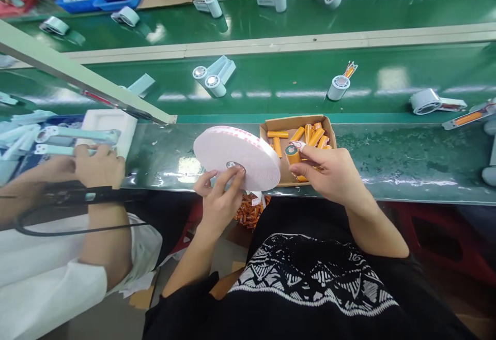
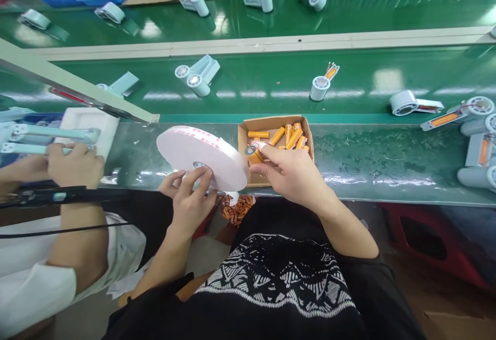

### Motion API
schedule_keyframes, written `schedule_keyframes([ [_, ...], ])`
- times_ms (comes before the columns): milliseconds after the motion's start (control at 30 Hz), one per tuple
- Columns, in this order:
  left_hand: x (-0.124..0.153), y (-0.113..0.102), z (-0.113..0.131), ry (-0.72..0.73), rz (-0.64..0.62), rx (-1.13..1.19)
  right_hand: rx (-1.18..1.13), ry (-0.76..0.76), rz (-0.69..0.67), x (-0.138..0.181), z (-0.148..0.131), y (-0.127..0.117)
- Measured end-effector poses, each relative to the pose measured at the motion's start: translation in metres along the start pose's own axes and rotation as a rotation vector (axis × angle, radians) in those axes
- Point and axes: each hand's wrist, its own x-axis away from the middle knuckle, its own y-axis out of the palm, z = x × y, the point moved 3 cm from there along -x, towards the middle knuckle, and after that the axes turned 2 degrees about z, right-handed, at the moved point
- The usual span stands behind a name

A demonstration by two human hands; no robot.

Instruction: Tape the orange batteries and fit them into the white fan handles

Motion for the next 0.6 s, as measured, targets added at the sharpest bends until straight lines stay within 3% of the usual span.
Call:
schedule_keyframes([
  [200, -0.011, -0.009, 0.004, 0.138, -0.007, -0.076, 0.221, 0.003, -0.106, -0.005, -0.002, -0.010],
  [333, -0.017, -0.010, 0.006, 0.168, -0.079, -0.046, 0.099, 0.089, -0.114, -0.004, 0.013, -0.010],
  [400, -0.019, -0.008, 0.010, 0.147, -0.109, -0.016, -0.114, 0.180, 0.010, -0.001, 0.024, -0.003],
  [467, -0.021, -0.005, 0.017, 0.111, -0.098, 0.029, -0.372, 0.259, 0.218, 0.005, 0.034, 0.009],
  [600, -0.023, 0.003, 0.034, 0.082, -0.013, 0.059, -0.691, 0.282, 0.567, 0.022, 0.042, 0.041],
])
